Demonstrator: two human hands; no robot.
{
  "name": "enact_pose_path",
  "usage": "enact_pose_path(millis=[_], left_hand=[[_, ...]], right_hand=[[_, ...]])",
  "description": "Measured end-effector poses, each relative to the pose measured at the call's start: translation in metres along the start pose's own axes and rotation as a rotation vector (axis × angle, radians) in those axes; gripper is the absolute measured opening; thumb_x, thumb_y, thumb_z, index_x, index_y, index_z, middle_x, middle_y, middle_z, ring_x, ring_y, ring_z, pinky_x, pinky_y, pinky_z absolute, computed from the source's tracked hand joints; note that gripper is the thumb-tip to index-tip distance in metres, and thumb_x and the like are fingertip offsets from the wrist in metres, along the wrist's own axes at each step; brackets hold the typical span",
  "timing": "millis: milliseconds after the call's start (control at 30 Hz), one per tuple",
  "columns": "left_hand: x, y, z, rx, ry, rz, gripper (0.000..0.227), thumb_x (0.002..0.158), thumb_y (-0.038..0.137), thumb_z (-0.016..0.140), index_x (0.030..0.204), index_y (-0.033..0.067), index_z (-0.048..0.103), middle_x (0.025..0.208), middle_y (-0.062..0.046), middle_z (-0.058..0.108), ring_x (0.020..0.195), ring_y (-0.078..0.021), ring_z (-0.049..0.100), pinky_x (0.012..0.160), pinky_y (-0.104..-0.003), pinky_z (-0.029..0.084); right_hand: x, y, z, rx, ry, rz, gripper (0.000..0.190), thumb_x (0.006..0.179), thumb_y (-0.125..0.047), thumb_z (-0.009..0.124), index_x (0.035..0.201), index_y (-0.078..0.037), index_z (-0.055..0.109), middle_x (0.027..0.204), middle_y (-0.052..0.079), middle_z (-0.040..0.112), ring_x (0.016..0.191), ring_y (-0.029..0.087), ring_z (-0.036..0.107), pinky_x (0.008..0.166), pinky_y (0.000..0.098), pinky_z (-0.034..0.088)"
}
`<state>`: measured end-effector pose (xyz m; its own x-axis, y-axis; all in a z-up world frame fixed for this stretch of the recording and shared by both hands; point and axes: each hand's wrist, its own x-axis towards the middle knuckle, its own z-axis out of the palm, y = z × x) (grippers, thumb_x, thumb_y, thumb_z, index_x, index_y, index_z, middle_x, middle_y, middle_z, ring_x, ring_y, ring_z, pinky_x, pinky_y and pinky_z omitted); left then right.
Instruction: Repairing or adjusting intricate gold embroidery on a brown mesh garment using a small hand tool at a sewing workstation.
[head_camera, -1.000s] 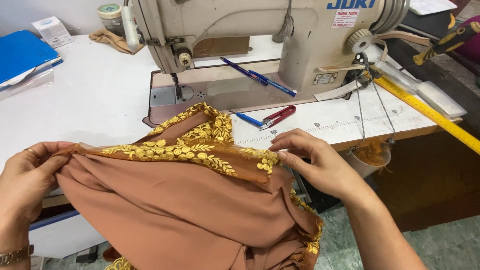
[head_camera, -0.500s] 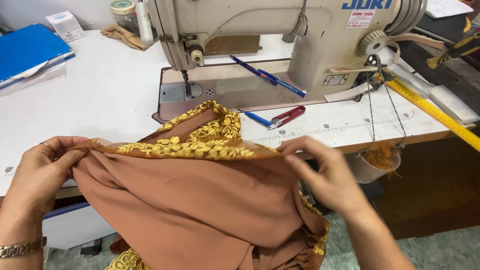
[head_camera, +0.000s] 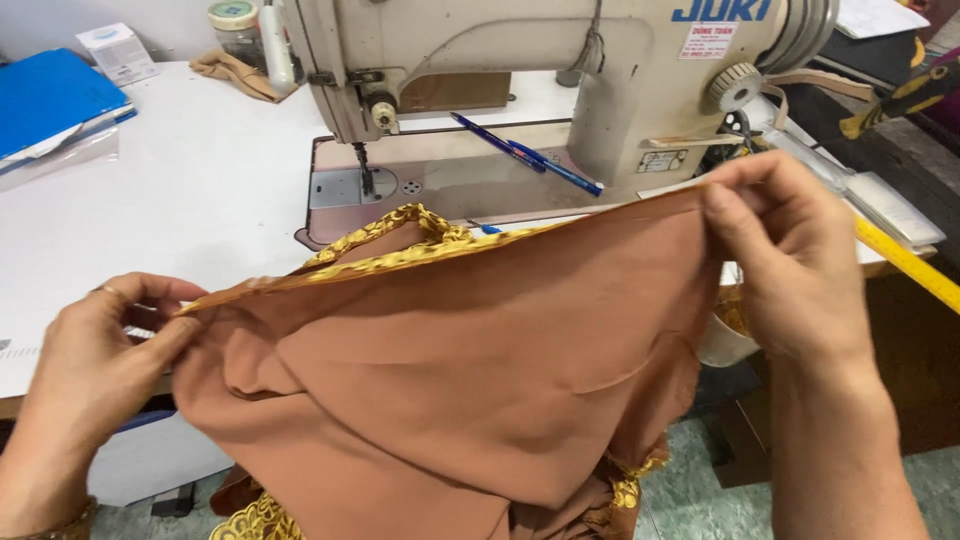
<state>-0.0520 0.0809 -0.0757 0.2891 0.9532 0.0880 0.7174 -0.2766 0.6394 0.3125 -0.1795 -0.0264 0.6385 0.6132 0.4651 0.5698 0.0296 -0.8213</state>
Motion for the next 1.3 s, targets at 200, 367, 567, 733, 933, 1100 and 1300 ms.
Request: enact_pose_path(millis=[200,367,567,733,933,1100,1300], left_hand=[[0.002,-0.004,0.004,-0.093,-0.054,0.073,0.015,0.081,0.010,0.071,0.096,0.0107,0.073,0.080,-0.002,0.071,0.068,-0.0136,0.059,0.067,-0.028,0.044],[-0.007,0.013,-0.003,-0.144,-0.093,-0.008,0.010,0.085,0.012,0.068,0.091,0.0091,0.074,0.078,-0.003,0.071,0.070,-0.0132,0.060,0.066,-0.028,0.045],[-0.007,0.007,-0.004,-0.562,-0.192,-0.058,0.014,0.091,0.007,0.061,0.097,-0.0011,0.071,0.085,-0.013,0.073,0.079,-0.0196,0.067,0.070,-0.030,0.052],[-0.005,-0.011,0.002,-0.937,-0.273,-0.044,0.016,0.095,0.009,0.057,0.103,-0.0016,0.067,0.077,-0.016,0.069,0.062,-0.0198,0.062,0.055,-0.028,0.049],[-0.009,-0.010,0.000,-1.020,-0.303,-0.026,0.017,0.095,0.011,0.058,0.099,-0.0020,0.068,0.083,-0.014,0.071,0.068,-0.0180,0.064,0.062,-0.028,0.052],[-0.016,0.000,-0.006,-0.878,-0.281,-0.039,0.020,0.094,0.014,0.059,0.093,-0.0027,0.070,0.079,-0.015,0.070,0.067,-0.0210,0.063,0.060,-0.031,0.050],[-0.015,-0.011,0.001,-0.843,-0.264,0.022,0.014,0.092,0.010,0.062,0.093,-0.0010,0.070,0.078,-0.011,0.071,0.067,-0.0145,0.060,0.060,-0.025,0.047]], right_hand=[[-0.001,0.034,-0.015,0.141,0.058,0.027,0.006,0.106,-0.016,0.057,0.106,-0.011,0.054,0.079,-0.005,0.052,0.068,0.000,0.046,0.063,0.0137,0.037],[0.000,0.068,-0.026,0.121,0.094,0.083,0.008,0.105,-0.024,0.057,0.107,-0.018,0.052,0.075,-0.010,0.046,0.060,-0.002,0.037,0.056,0.0139,0.027],[0.002,0.104,-0.032,0.151,0.110,0.130,0.009,0.106,-0.028,0.057,0.104,-0.023,0.050,0.077,-0.012,0.047,0.057,-0.004,0.036,0.052,0.0125,0.027],[0.000,0.109,-0.030,0.077,0.090,0.163,0.008,0.109,-0.027,0.055,0.107,-0.022,0.050,0.086,-0.008,0.052,0.063,0.002,0.044,0.052,0.0187,0.033],[-0.001,0.107,-0.023,0.081,0.091,0.152,0.008,0.105,-0.029,0.056,0.106,-0.022,0.051,0.081,-0.010,0.049,0.060,0.001,0.039,0.051,0.0174,0.028],[-0.001,0.112,-0.017,0.145,0.062,0.166,0.009,0.105,-0.031,0.059,0.107,-0.025,0.052,0.086,-0.010,0.054,0.067,-0.002,0.048,0.057,0.0138,0.034],[-0.012,0.078,0.010,0.077,0.022,0.197,0.004,0.107,-0.019,0.056,0.107,-0.016,0.054,0.090,-0.005,0.055,0.074,0.002,0.047,0.065,0.0144,0.038]])
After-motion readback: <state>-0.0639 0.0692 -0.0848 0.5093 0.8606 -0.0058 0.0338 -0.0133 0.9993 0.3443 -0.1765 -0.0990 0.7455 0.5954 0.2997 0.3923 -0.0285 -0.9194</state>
